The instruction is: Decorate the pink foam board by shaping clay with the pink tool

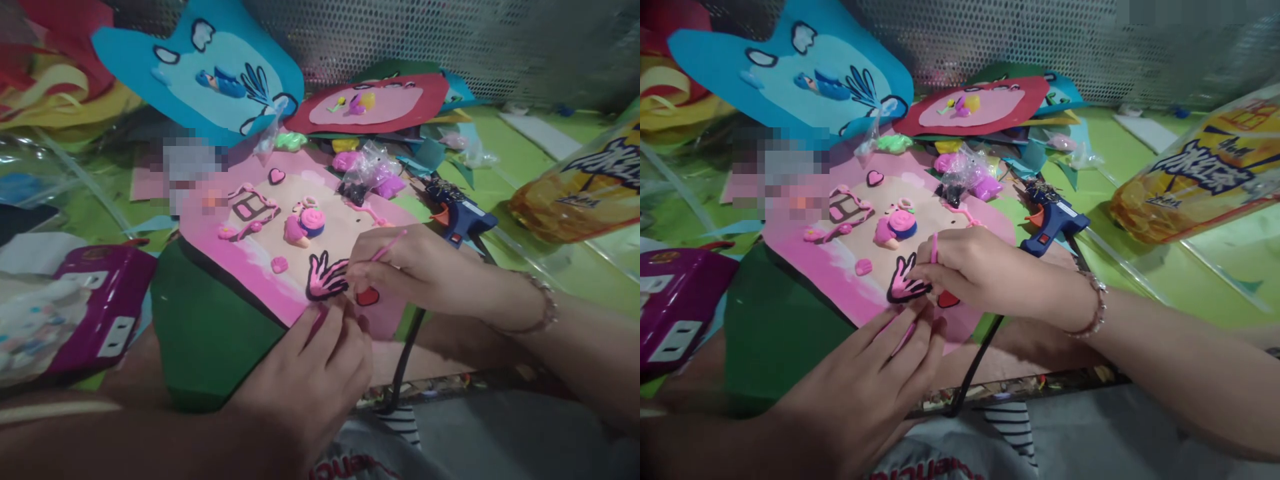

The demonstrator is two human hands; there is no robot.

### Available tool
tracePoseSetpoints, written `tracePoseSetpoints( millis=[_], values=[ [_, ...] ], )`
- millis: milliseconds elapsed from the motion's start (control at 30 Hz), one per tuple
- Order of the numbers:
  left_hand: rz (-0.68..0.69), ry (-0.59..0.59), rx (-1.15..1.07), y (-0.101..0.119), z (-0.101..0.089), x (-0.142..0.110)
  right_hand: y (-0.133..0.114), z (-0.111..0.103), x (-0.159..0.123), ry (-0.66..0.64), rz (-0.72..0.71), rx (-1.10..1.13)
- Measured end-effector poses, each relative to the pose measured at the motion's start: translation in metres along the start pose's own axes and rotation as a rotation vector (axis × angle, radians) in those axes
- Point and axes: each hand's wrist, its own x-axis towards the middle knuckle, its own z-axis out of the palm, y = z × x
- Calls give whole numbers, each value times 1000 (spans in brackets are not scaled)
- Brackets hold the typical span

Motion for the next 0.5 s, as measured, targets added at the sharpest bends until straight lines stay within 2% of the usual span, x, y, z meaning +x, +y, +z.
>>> tracePoseSetpoints(
  millis=[100, 233, 500],
  values=[
    [1, 35, 5, 0, 2, 0, -1, -1, -1, 4, 58, -41],
    [15, -5, 9, 0, 0, -1, -1, -3, -1, -11, 57, -67],
    [3, 14, 13, -1, 1, 0, 1, -4, -1, -24, 95, 63]
  ],
)
